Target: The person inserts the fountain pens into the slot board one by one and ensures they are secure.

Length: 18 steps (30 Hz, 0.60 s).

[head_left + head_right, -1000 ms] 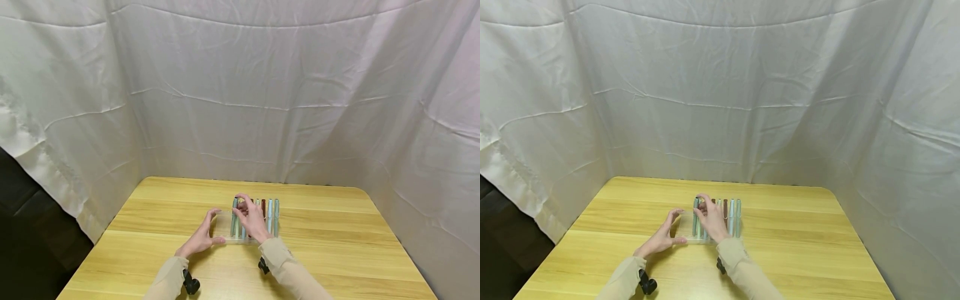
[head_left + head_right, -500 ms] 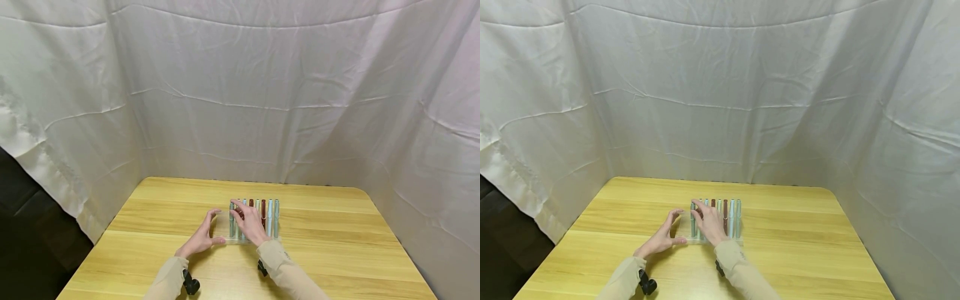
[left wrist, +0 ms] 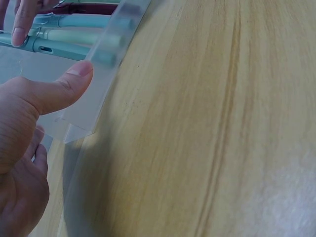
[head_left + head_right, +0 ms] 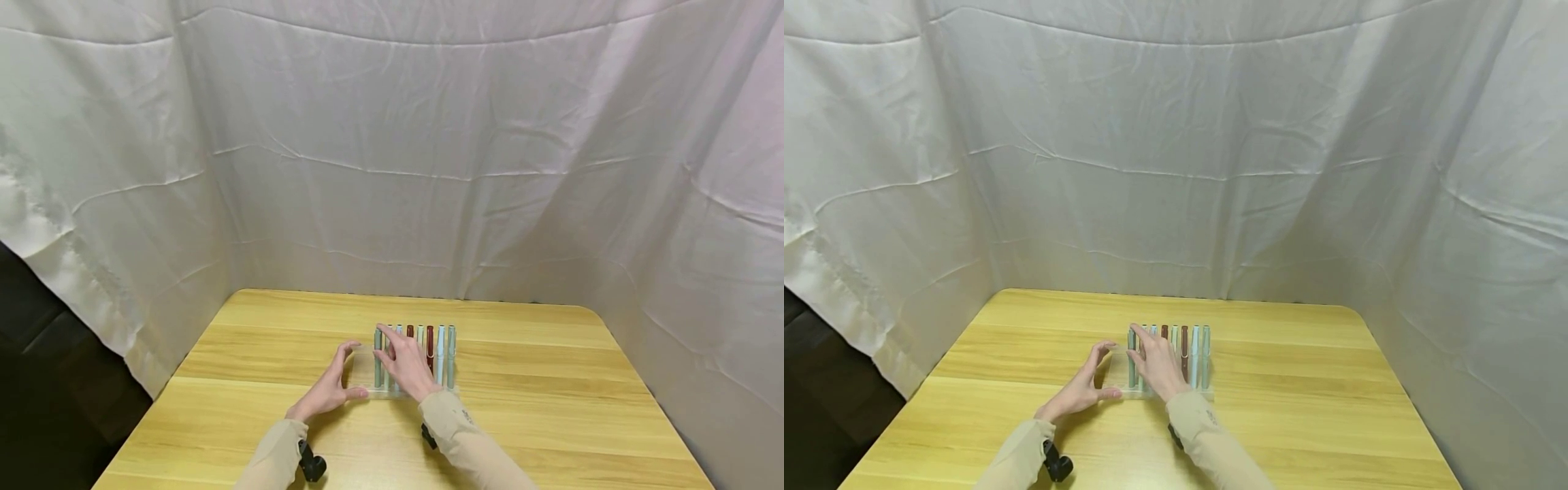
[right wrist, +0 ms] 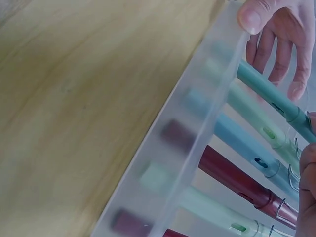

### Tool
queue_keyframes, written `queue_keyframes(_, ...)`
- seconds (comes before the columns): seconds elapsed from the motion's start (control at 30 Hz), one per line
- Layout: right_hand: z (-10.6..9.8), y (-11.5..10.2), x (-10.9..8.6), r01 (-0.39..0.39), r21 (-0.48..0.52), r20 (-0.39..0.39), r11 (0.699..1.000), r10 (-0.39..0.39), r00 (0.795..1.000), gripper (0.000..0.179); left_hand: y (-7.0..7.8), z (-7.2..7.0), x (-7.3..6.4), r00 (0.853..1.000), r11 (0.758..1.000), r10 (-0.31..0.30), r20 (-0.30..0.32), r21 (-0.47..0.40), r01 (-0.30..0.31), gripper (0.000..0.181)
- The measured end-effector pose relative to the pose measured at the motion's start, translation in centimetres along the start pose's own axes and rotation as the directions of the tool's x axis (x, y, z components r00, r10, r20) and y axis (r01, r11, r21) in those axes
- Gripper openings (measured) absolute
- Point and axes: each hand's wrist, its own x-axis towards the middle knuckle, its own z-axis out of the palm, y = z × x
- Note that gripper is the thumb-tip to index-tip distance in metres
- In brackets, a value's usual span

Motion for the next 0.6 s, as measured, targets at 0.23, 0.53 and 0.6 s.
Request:
queue_keyframes(0.23, -0.07, -0.07, 0.12, -0.081, 0.035, 0.08, 0.996, 0.078, 0.994, 0.055, 0.03, -0.06, -0.01, 1.0, 1.0, 0.007, 0.004, 0.004, -0.007, 0.092)
queue_keyframes(0.53, 0.08, -0.17, 0.11, -0.119, 0.019, 0.114, 0.993, 0.116, 0.987, 0.059, 0.07, -0.04, -0.03, 1.0, 1.0, 0.006, 0.004, -0.001, -0.006, 0.093)
queue_keyframes(0.6, 0.13, -0.15, 0.12, -0.117, 0.01, 0.119, 0.993, 0.115, 0.986, 0.06, 0.08, -0.01, -0.02, 1.0, 1.0, 0.007, 0.002, -0.001, -0.007, 0.092)
